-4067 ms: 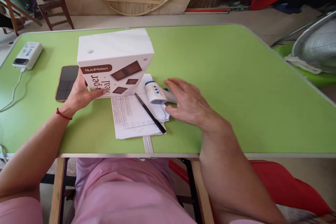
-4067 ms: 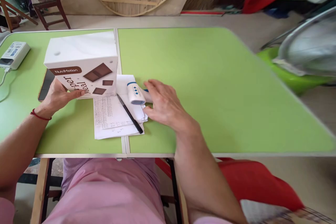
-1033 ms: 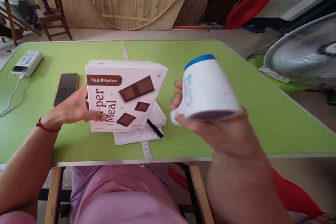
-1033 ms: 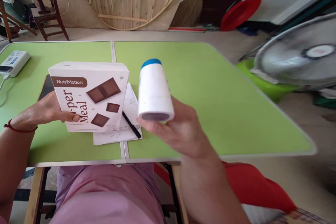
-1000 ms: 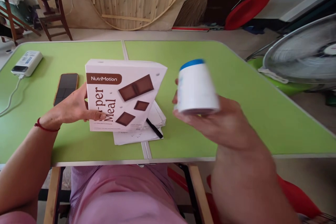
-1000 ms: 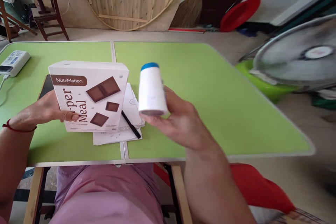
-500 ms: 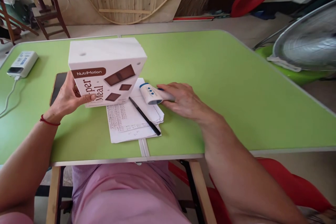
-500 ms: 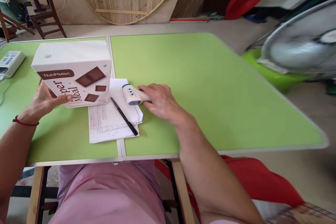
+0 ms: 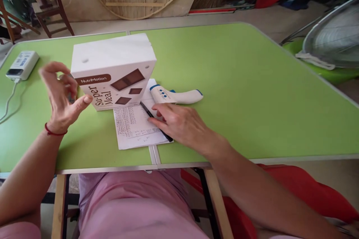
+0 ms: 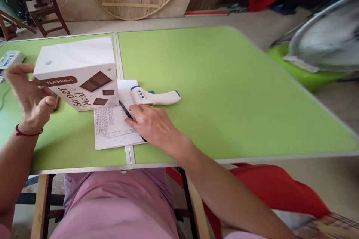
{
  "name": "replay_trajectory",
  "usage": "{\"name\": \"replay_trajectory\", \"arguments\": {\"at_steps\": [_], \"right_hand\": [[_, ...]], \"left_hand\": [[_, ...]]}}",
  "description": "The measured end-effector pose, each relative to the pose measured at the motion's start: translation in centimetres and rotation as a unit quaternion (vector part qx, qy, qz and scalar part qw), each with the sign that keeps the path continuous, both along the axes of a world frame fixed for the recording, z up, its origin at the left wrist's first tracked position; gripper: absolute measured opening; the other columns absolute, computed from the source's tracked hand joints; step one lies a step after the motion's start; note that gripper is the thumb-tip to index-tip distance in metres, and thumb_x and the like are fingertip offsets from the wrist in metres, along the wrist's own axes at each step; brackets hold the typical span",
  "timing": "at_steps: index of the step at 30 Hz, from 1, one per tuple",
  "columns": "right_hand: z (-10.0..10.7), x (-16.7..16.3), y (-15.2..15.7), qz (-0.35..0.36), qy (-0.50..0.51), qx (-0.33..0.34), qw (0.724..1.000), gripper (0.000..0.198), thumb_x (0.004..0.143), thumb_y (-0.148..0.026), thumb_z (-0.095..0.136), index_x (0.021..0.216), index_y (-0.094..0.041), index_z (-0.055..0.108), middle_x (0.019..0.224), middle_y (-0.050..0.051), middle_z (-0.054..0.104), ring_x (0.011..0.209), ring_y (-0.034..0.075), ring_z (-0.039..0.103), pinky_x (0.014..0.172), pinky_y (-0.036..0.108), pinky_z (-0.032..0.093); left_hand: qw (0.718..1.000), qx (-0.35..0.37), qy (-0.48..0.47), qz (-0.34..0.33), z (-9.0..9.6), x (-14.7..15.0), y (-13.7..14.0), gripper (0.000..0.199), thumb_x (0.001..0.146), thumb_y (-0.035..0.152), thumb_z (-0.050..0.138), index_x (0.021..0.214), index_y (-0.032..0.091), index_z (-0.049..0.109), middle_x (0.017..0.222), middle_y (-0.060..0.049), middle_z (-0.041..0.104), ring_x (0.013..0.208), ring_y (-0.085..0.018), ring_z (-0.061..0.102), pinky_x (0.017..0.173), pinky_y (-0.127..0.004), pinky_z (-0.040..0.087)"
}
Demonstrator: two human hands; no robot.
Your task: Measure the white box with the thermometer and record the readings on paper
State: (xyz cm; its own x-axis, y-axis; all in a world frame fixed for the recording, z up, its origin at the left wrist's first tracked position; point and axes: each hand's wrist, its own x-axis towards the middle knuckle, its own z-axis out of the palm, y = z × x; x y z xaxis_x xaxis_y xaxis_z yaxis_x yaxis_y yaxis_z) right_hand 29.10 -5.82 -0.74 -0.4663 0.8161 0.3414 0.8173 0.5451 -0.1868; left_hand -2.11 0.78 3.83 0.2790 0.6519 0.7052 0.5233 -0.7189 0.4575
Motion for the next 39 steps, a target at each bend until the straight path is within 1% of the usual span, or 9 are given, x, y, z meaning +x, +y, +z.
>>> {"name": "replay_trajectory", "arguments": {"at_steps": [3,5,8,13,16,21,26,31,39], "right_hand": [[-0.6,-0.8,-0.1,-0.022,-0.042,-0.012,0.999,0.032,0.091,-0.013,0.052,0.119,-0.009,0.067,0.086,0.012,0.074,0.059,0.023,0.065,0.047,0.032,0.044],[-0.5,-0.5,0.0,0.003,0.006,-0.022,1.0,0.04,0.088,-0.009,0.047,0.123,-0.011,0.066,0.082,0.009,0.074,0.057,0.02,0.063,0.048,0.031,0.046],[0.2,0.6,-0.1,0.046,0.143,-0.041,0.988,0.037,0.089,-0.01,0.044,0.117,-0.016,0.068,0.083,0.006,0.073,0.063,0.017,0.065,0.058,0.031,0.055],[0.5,1.3,-0.6,0.081,0.359,-0.134,0.92,0.037,0.087,-0.013,0.056,0.124,-0.022,0.06,0.094,0.005,0.068,0.082,0.019,0.067,0.069,0.032,0.06],[-0.3,0.8,-1.0,0.086,0.423,-0.187,0.882,0.032,0.086,-0.027,0.073,0.115,-0.024,0.059,0.083,0.001,0.061,0.071,0.016,0.061,0.056,0.028,0.053],[-0.8,-0.5,-1.9,0.061,0.447,-0.19,0.872,0.031,0.097,-0.051,0.058,0.098,-0.023,0.069,0.069,0.0,0.058,0.06,0.014,0.054,0.055,0.029,0.048],[0.1,-2.0,-1.5,0.013,0.493,-0.272,0.826,0.029,0.093,-0.041,0.056,0.096,-0.02,0.075,0.077,0.005,0.072,0.067,0.019,0.068,0.061,0.033,0.058],[-0.2,-3.5,-1.2,-0.048,0.418,-0.201,0.885,0.005,0.073,-0.025,0.065,0.076,-0.021,0.066,0.059,-0.002,0.065,0.045,0.012,0.054,0.043,0.023,0.044],[-1.4,-4.3,-2.0,-0.03,0.352,-0.111,0.929,0.01,0.079,-0.021,0.057,0.071,-0.022,0.063,0.057,-0.003,0.064,0.046,0.01,0.053,0.044,0.021,0.042]], "left_hand": [[0.979,0.174,-0.101,0.023,0.7,1.4,-1.2,0.038,0.09,0.049,0.074,0.103,0.021,0.054,0.084,0.004,0.051,0.055,-0.002,0.038,0.046,-0.023,0.025],[0.98,0.198,-0.012,-0.029,0.9,2.3,-2.2,0.018,0.089,0.022,0.075,0.088,0.019,0.057,0.064,0.007,0.047,0.048,-0.003,0.039,0.042,-0.021,0.028],[0.97,0.11,0.175,-0.129,0.6,3.4,-3.6,0.005,0.095,0.017,0.067,0.092,0.016,0.063,0.07,0.003,0.064,0.053,-0.007,0.056,0.047,-0.021,0.039],[0.889,-0.031,0.416,-0.189,-0.7,4.4,-4.9,0.02,0.101,0.017,0.049,0.11,0.012,0.067,0.067,-0.001,0.068,0.052,-0.016,0.06,0.046,-0.03,0.035],[0.862,-0.078,0.465,-0.186,-1.0,4.9,-5.3,0.019,0.099,0.018,0.051,0.111,0.015,0.066,0.066,-0.001,0.067,0.051,-0.016,0.059,0.046,-0.03,0.03],[0.845,-0.082,0.5,-0.171,-1.1,5.2,-5.5,0.024,0.093,0.012,0.054,0.114,0.015,0.065,0.06,0.0,0.061,0.049,-0.016,0.056,0.045,-0.031,0.018],[0.84,-0.103,0.496,-0.192,-1.2,5.2,-5.3,0.028,0.092,0.009,0.051,0.117,0.014,0.064,0.066,-0.001,0.066,0.051,-0.016,0.057,0.046,-0.031,0.019],[0.821,-0.135,0.521,-0.192,-0.9,5.5,-5.3,0.033,0.092,0.007,0.05,0.121,0.014,0.063,0.068,-0.002,0.067,0.052,-0.017,0.058,0.046,-0.031,0.017],[0.827,-0.118,0.519,-0.183,-1.0,5.7,-5.3,0.03,0.093,0.01,0.051,0.12,0.016,0.064,0.06,0.0,0.059,0.048,-0.015,0.054,0.044,-0.029,0.017]]}}
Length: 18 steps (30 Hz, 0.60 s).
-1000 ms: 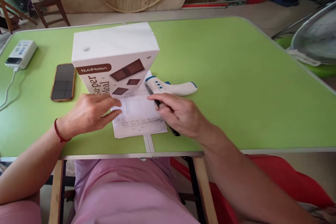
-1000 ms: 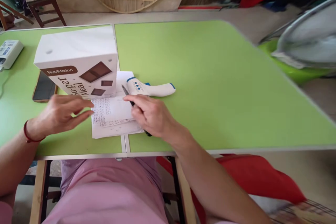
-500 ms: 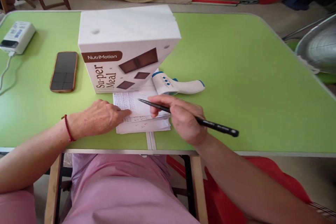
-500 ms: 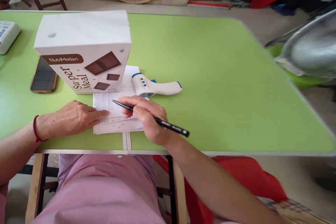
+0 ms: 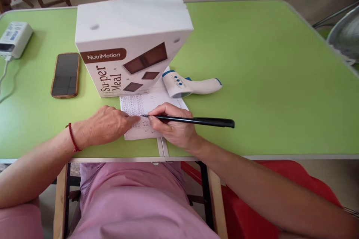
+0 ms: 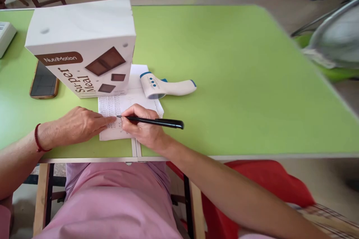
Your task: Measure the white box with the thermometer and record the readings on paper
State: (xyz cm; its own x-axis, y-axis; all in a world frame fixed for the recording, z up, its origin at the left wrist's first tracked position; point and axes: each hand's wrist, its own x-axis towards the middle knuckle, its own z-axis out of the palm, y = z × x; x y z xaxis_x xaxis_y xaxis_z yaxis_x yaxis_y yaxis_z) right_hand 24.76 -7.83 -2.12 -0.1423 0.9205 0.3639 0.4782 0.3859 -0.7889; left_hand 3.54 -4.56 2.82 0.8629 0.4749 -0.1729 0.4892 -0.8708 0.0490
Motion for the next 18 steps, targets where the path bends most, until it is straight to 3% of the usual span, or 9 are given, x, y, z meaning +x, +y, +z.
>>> {"name": "replay_trajectory", "arguments": {"at_steps": [8,18], "right_hand": [[-0.3,0.02,0.06,0.011,-0.015,0.005,1.0,0.01,0.081,-0.02,0.058,0.075,-0.021,0.065,0.059,-0.003,0.064,0.047,0.01,0.052,0.045,0.022,0.042],[-0.43,0.05,0.06,0.017,-0.029,0.002,0.999,0.011,0.083,-0.022,0.057,0.077,-0.022,0.067,0.061,-0.002,0.065,0.049,0.011,0.053,0.048,0.023,0.043]], "left_hand": [[0.999,-0.02,0.035,0.017,0.26,0.29,-0.02,0.028,0.095,0.01,0.05,0.118,0.015,0.065,0.07,-0.003,0.067,0.054,-0.017,0.059,0.046,-0.03,0.016],[1.0,0.003,0.01,0.01,-0.01,0.0,-0.13,0.025,0.095,0.011,0.051,0.115,0.016,0.065,0.062,0.0,0.059,0.049,-0.016,0.056,0.045,-0.03,0.017]]}}
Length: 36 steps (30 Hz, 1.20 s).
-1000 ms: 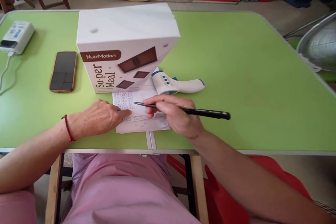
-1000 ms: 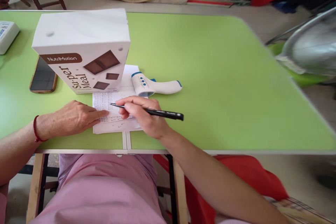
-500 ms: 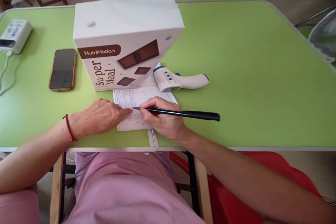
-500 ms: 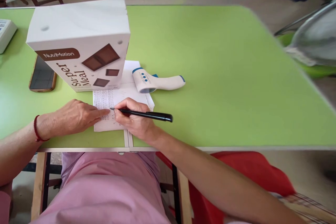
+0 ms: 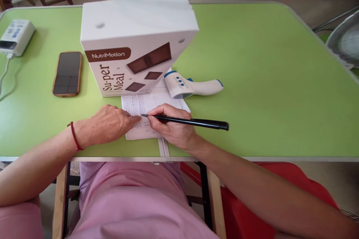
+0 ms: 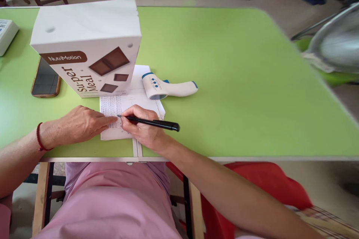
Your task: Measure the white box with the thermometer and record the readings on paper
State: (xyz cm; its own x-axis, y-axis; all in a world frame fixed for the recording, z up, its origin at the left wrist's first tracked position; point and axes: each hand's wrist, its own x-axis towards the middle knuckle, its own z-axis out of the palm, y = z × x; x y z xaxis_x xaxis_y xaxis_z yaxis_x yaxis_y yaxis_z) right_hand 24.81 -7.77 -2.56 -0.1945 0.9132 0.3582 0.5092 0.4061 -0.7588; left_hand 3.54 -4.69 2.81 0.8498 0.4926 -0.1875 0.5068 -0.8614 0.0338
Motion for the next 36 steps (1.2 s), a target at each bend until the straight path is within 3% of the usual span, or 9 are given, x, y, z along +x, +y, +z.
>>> {"name": "replay_trajectory", "arguments": {"at_steps": [15,21,36], "right_hand": [[0.26,0.1,0.0,0.001,0.0,-0.027,1.0,0.009,0.08,-0.021,0.057,0.075,-0.022,0.065,0.058,-0.003,0.063,0.047,0.011,0.051,0.045,0.022,0.04],[0.32,-0.11,0.02,-0.023,0.009,-0.003,1.0,0.01,0.08,-0.021,0.057,0.072,-0.022,0.063,0.059,-0.003,0.064,0.048,0.011,0.053,0.046,0.022,0.041],[0.42,0.08,0.07,0.018,0.016,0.013,1.0,0.012,0.08,-0.015,0.055,0.072,-0.021,0.062,0.058,-0.004,0.063,0.047,0.008,0.052,0.044,0.02,0.038]], "left_hand": [[1.0,0.006,-0.02,-0.004,-0.08,-0.11,0.1,0.025,0.093,0.01,0.051,0.113,0.016,0.066,0.059,0.001,0.057,0.047,-0.015,0.053,0.044,-0.029,0.017],[1.0,0.001,-0.005,0.003,-0.04,-0.03,0.06,0.025,0.093,0.011,0.054,0.113,0.017,0.067,0.06,0.0,0.058,0.048,-0.016,0.053,0.045,-0.029,0.015],[1.0,-0.005,-0.006,0.007,-0.1,0.0,0.2,0.024,0.093,0.01,0.054,0.112,0.017,0.067,0.063,-0.001,0.062,0.049,-0.015,0.054,0.045,-0.029,0.015]]}}
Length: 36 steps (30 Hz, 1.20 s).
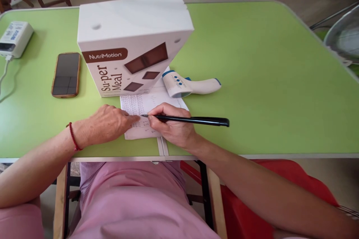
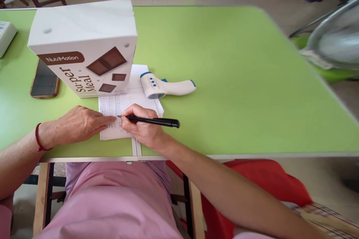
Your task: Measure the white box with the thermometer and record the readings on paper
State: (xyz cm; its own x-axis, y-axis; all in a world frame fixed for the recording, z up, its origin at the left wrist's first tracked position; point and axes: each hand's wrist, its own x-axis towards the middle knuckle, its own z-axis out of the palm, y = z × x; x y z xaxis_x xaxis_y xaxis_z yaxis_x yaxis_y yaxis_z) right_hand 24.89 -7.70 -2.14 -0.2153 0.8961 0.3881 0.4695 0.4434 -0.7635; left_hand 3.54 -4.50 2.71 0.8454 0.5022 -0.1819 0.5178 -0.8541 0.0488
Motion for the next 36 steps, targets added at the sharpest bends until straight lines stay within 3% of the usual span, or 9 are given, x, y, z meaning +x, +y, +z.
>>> {"name": "replay_trajectory", "arguments": {"at_steps": [22,36], "right_hand": [[-0.34,-0.05,0.12,-0.013,0.016,0.037,0.999,0.011,0.08,-0.014,0.056,0.073,-0.021,0.06,0.057,-0.006,0.061,0.045,0.007,0.049,0.044,0.019,0.035],[-0.16,-0.03,0.07,-0.032,0.027,0.005,0.999,0.01,0.078,-0.019,0.056,0.069,-0.021,0.06,0.055,-0.004,0.062,0.045,0.009,0.05,0.043,0.02,0.038]], "left_hand": [[0.999,-0.022,0.03,0.015,0.61,0.29,-0.08,0.022,0.096,0.012,0.055,0.112,0.018,0.068,0.067,-0.002,0.067,0.053,-0.017,0.058,0.045,-0.03,0.017],[1.0,0.01,-0.007,-0.002,-0.24,-0.1,0.01,0.022,0.092,0.01,0.056,0.109,0.017,0.068,0.066,-0.002,0.067,0.05,-0.017,0.058,0.045,-0.03,0.016]]}}
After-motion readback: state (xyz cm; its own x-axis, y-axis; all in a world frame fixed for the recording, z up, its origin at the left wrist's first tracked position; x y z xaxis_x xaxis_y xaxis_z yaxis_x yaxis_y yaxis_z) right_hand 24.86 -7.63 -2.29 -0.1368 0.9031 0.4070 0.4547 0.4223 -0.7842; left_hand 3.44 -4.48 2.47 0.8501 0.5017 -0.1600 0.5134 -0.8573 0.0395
